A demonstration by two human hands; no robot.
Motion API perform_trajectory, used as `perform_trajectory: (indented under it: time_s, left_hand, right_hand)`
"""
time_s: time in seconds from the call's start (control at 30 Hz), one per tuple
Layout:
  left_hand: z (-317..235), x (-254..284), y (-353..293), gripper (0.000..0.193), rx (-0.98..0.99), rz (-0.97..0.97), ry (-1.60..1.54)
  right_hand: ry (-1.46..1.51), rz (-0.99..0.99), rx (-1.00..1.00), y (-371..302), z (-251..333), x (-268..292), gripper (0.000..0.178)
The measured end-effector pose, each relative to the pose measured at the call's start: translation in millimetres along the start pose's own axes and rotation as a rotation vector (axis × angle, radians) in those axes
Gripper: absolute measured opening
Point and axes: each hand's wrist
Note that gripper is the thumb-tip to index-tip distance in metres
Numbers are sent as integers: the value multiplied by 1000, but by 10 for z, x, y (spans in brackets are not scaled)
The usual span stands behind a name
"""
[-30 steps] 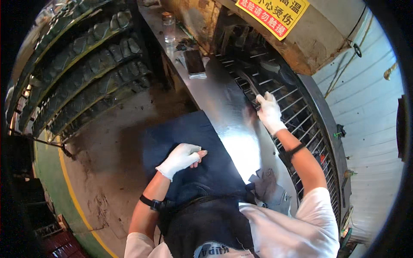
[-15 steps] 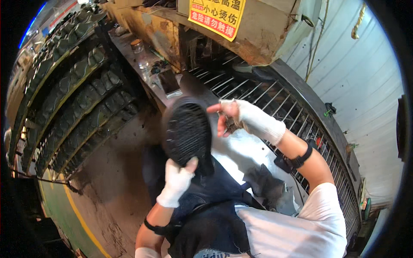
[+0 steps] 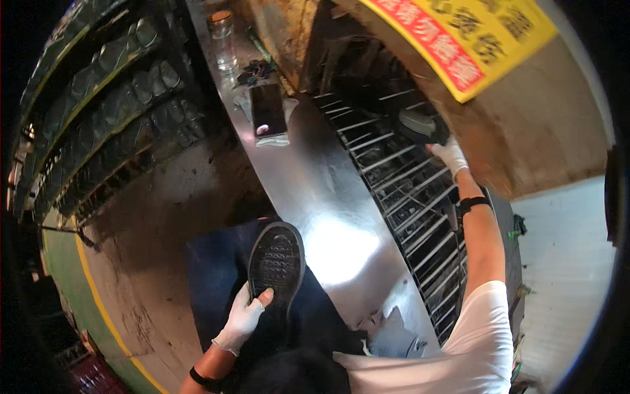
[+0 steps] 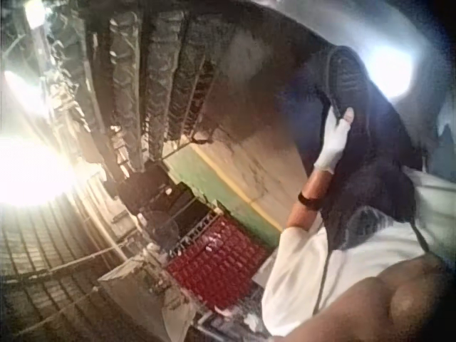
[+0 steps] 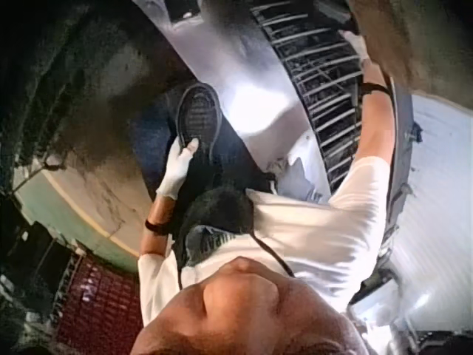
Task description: Manually inspecting and manipulating black leather shoes at a factory workstation before placing them on a conveyor.
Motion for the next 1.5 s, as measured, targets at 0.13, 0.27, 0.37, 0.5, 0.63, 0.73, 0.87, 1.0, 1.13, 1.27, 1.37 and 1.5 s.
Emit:
perform_trajectory:
  time_s: [0.13, 0.27, 0.37, 0.5, 0.63, 0.73, 0.87, 1.0, 1.13, 1.27, 1.37, 1.5]
  left_hand:
    - [-134, -78, 39, 50, -48, 34, -89]
    - [-214, -74, 115, 50, 48, 79, -83]
    - [-257, -109, 151, 48, -26, 97, -64]
    - [-73, -65, 134, 47, -125, 104, -74]
    - [-35, -30, 85, 48, -156, 152, -168]
    - [149, 31, 89, 49, -173, 154, -234]
    - [236, 70, 40, 49, -254, 158, -181]
    - [282, 69, 29, 52, -289, 204, -210]
    - [370, 108, 30, 60, -306, 183, -201]
    - [176, 272, -291, 61, -504, -133, 285]
    - [-227, 329, -454, 46, -726, -88, 189]
    - [-342, 142, -64, 72, -576, 376, -157]
  right_hand:
    - [-411, -1, 8, 346, 206, 152, 108]
    - [-723, -33, 9, 482, 95, -6, 110]
    - [-847, -108, -77, 395, -39, -53, 110]
    - [-732, -176, -63, -88, 223, -152, 112]
    - [-317, -145, -352, -866, 408, -484, 108]
    - [-344, -131, -378, -1409, 599, -627, 97]
    - [-744, -104, -266, -2149, 1154, -693, 90]
    - [-476, -236, -330, -2369, 814, -887, 115]
    - [-346, -66, -263, -2306, 921, -851, 92]
    - [330, 98, -377, -2605, 955, -727, 69]
    - [-24, 227, 67, -3006, 1699, -551, 98]
    - [-642, 606, 794, -3116, 3216, -683, 102]
Point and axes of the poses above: each hand's wrist, its own y-axis towards the middle knuckle, its own x-axis out of the back of the hand, z = x × y, and after that the axes turned 6 degrees about -x, right-handed
